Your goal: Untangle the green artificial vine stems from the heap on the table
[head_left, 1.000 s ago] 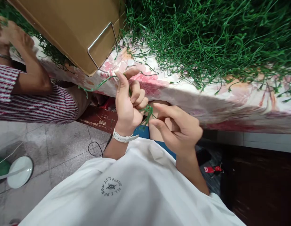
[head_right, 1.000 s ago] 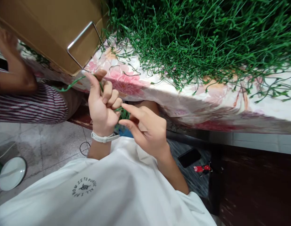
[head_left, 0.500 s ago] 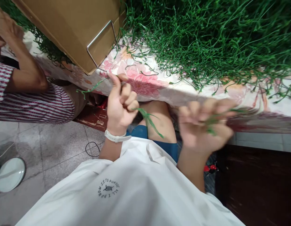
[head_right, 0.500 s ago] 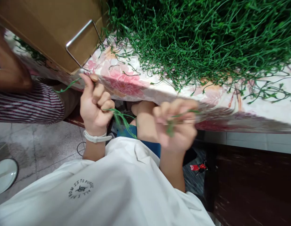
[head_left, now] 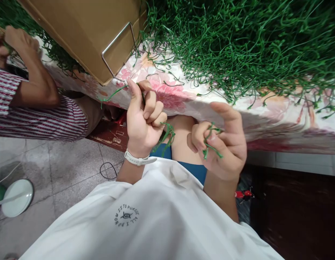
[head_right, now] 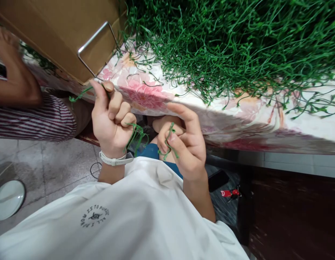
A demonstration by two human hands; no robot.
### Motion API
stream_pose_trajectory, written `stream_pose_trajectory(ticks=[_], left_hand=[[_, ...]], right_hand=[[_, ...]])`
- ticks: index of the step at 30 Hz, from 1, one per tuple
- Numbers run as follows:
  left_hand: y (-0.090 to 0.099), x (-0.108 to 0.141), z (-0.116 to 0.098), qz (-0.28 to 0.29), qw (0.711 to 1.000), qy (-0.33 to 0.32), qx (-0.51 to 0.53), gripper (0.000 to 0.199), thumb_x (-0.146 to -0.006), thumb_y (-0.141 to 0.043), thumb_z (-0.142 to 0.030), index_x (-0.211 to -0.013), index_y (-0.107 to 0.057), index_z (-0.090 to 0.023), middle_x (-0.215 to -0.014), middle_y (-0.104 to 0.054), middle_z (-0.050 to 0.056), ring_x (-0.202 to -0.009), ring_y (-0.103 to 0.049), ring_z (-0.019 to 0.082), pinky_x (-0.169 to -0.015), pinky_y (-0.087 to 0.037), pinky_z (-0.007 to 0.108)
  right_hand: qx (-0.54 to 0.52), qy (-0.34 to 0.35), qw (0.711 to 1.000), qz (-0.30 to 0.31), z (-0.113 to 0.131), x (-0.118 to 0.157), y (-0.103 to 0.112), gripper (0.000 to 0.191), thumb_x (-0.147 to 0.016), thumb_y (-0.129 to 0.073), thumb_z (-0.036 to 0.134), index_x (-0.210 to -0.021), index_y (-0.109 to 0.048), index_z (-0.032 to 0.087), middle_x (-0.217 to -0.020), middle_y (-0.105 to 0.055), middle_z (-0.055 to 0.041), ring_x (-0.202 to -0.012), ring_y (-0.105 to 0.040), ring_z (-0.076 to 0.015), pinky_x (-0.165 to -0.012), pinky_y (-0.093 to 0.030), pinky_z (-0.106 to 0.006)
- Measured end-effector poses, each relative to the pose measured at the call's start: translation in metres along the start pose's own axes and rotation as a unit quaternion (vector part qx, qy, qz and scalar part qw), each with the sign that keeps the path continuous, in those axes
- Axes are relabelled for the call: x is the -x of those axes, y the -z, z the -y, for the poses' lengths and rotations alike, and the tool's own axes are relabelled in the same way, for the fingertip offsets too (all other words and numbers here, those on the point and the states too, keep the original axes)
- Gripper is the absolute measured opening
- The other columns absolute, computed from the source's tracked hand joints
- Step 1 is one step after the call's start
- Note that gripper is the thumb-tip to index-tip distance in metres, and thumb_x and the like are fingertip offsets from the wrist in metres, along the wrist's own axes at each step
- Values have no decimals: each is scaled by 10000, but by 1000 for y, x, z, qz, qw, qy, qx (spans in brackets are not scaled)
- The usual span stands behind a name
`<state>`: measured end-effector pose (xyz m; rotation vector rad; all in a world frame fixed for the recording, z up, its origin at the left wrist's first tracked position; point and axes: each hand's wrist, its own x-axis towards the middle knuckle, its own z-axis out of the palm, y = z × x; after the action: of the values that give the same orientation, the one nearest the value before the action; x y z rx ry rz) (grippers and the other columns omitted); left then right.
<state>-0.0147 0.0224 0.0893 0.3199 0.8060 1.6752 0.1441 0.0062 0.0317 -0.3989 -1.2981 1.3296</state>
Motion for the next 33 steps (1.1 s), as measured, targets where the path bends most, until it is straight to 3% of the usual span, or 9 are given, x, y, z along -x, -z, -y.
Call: stream_pose_trajectory(ticks=[3,5,10,12,15,22,28,30,33], left_hand=[[-5,7,5,-16,999,-34,-25,548,-1088,-292,-574,-753,-538,-216,-483,-208,-85,-362,-144,68,-379,-146,184],[-8,11,9,-18,997,-64,-27,563,-1077,-294,-596,-735,-528,-214,-483,-200,-83,-366,-128,66,-384,-146,187],[-14,18,16,-5,995,-97,-26,619,-1067,-222,-627,-714,-509,-207,-472,-177,-84,-372,-84,62,-387,-133,191],[-15,20,15,0,996,-90,-20,621,-1070,-212,-617,-710,-508,-207,-469,-170,-84,-376,-72,65,-385,-123,194],[-15,21,15,27,997,-74,1,637,-1076,-196,-595,-704,-538,-207,-475,-152,-80,-386,-55,71,-377,-111,197],[-7,12,11,72,994,-85,0,573,-1118,-285,-427,-706,-604,-189,-508,-116,-85,-404,-19,59,-364,-116,151],[-4,14,12,56,994,-82,-34,541,-1130,-253,-380,-702,-530,-198,-533,-100,-88,-390,-39,64,-357,-134,145],[-1,10,8,48,996,-72,-24,529,-1124,-291,-400,-696,-523,-192,-544,-93,-91,-395,-48,63,-361,-110,151],[11,-4,-15,-21,982,-188,11,566,-1093,-341,-506,-656,-479,-174,-575,-86,-88,-396,-74,42,-383,-64,156]], right_hand=[[117,-16,993,-4,7,3,-8,277,-1011,-540,213,-1206,-731,259,-765,-585,-12,-630,-536,-140,-552,-422,-293],[218,-1,976,1,8,4,-13,253,-1005,-549,193,-1159,-746,225,-820,-611,-23,-697,-555,-146,-613,-429,-304],[384,88,918,-36,-5,5,-22,90,-947,-676,169,-1032,-679,201,-817,-642,-1,-669,-544,-121,-610,-431,-280],[420,93,901,-60,-10,6,-20,96,-929,-716,179,-977,-639,213,-817,-647,6,-652,-542,-117,-596,-432,-273],[453,79,887,-39,-12,6,-14,114,-946,-686,182,-1034,-624,221,-881,-667,-14,-668,-547,-129,-602,-431,-283],[451,138,879,74,-8,7,1,163,-935,-556,84,-855,-581,224,-731,-572,-22,-692,-466,-174,-645,-374,-335],[396,174,899,66,-11,5,1,178,-860,-626,43,-844,-625,220,-690,-578,-7,-637,-468,-150,-613,-377,-328],[339,172,924,35,-9,3,3,173,-837,-645,51,-847,-666,223,-661,-567,2,-599,-466,-144,-580,-377,-324],[225,185,946,-139,2,3,16,179,-803,-680,83,-755,-716,252,-596,-506,18,-521,-425,-141,-525,-368,-325]])
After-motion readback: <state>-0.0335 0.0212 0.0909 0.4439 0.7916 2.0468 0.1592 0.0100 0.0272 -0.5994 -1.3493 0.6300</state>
